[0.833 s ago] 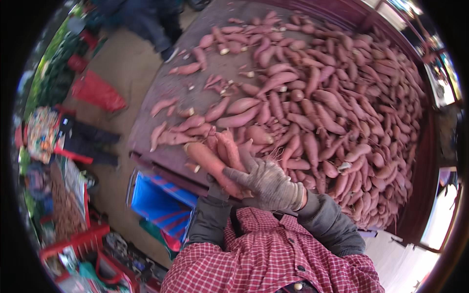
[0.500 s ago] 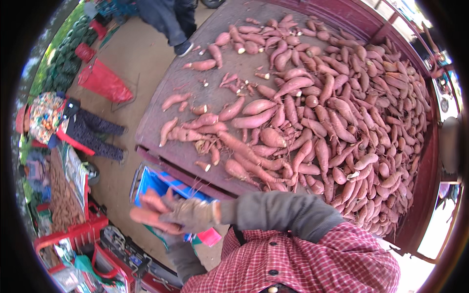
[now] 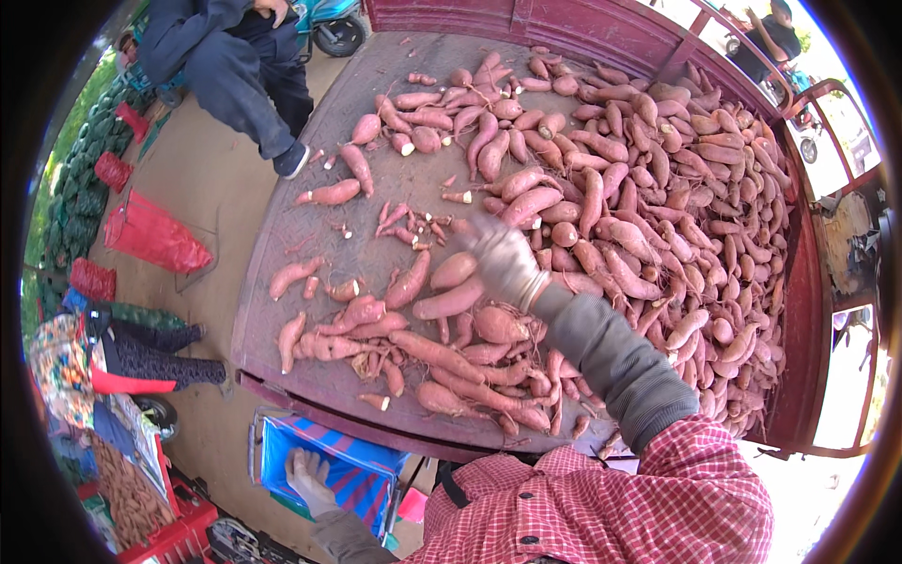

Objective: The person repeatedly picks up sweet potatoes from a large pile on a truck bed and places them into a blue bin. The person handles the potatoes one at a time or in small handfuls, moving them from the pile to the bin throughout the clip.

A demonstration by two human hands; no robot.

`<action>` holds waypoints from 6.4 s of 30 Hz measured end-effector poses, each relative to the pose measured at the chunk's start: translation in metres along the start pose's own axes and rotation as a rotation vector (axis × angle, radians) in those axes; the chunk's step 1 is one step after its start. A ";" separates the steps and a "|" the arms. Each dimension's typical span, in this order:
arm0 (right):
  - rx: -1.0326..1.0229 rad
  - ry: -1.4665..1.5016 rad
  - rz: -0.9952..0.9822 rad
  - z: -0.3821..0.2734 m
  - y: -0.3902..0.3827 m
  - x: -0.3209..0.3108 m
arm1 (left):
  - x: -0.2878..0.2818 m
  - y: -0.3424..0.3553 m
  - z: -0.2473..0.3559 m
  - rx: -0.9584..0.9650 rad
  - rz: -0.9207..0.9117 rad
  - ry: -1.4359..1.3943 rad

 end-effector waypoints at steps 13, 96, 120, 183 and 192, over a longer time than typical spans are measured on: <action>0.082 -0.107 -0.054 0.034 0.025 -0.011 | 0.431 -0.101 0.087 0.506 -1.122 0.237; 0.905 0.059 -0.038 0.364 0.009 0.040 | 0.532 -0.077 0.004 0.499 -0.900 0.369; 0.659 0.584 0.084 0.265 0.024 0.011 | 0.553 -0.114 0.007 -0.483 -1.233 -0.408; -0.106 0.499 0.085 0.168 0.134 -0.010 | 0.591 -0.066 0.062 -0.053 -1.177 -0.403; 0.626 -0.185 -0.173 0.396 0.110 0.083 | 0.585 -0.025 0.057 -0.354 -1.351 -0.678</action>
Point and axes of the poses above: each hand's wrist, its own y-axis towards the middle knuckle, its own x-axis out of the palm, z = x × y, the point moved 7 cm from there along y, towards the middle knuckle, and after that the axes turned 11 degrees about -x, right-handed, at the moved point
